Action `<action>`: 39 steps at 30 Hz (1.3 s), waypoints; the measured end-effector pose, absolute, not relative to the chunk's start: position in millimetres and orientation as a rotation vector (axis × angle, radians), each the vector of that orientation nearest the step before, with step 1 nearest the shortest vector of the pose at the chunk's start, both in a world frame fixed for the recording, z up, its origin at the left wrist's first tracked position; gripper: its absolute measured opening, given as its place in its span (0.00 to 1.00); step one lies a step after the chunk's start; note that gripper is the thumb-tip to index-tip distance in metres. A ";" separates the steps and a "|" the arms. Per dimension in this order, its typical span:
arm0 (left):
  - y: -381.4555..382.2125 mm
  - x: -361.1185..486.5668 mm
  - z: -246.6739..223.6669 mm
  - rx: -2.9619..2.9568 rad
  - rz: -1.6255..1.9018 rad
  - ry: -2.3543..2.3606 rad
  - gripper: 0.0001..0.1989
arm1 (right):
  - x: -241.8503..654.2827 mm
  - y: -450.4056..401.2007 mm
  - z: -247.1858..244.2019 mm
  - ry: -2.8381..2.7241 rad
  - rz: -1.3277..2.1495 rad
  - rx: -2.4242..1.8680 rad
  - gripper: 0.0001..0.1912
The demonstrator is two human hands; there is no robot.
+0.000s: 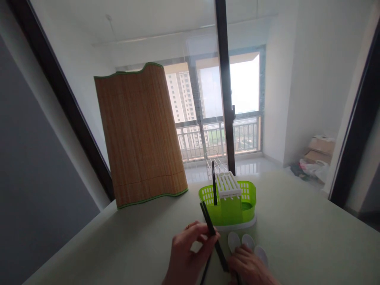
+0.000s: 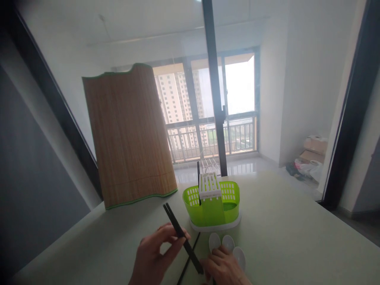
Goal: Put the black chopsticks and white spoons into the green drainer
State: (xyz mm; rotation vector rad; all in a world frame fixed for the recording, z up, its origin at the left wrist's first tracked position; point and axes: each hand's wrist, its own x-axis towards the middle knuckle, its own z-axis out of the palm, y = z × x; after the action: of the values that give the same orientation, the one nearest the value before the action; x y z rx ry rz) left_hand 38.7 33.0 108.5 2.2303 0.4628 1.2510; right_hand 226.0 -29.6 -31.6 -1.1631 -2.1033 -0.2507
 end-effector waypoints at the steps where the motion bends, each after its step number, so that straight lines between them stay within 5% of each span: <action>1: 39.2 35.9 119.6 2.160 1.299 0.535 0.03 | 227.1 -30.4 -27.7 -2.110 -0.243 -1.157 0.19; 8: 111.6 58.7 173.7 1.930 1.577 0.727 0.12 | 228.1 -30.7 -19.4 -2.127 -0.418 -1.088 0.18; 18: 190.9 123.4 123.7 2.246 1.190 0.953 0.09 | 229.8 -18.1 -25.2 -2.026 -0.692 -0.989 0.20; 28: 191.5 141.4 112.0 2.382 0.964 1.191 0.08 | 229.0 -16.3 -26.9 -2.026 -0.763 -0.917 0.18; 34: 170.6 127.5 116.0 2.455 1.132 1.211 0.16 | 228.2 -16.5 -24.6 -1.997 -0.746 -0.935 0.21; 39: 129.9 82.0 89.2 2.465 1.220 1.184 0.12 | 229.7 -15.8 -31.7 -2.003 -0.706 -0.910 0.22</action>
State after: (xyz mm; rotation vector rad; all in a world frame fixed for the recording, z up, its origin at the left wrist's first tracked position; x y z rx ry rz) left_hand 82.0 129.9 89.2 2.4652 1.1838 1.2198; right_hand 229.7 -15.8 -31.7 -0.9101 -2.0026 -0.7059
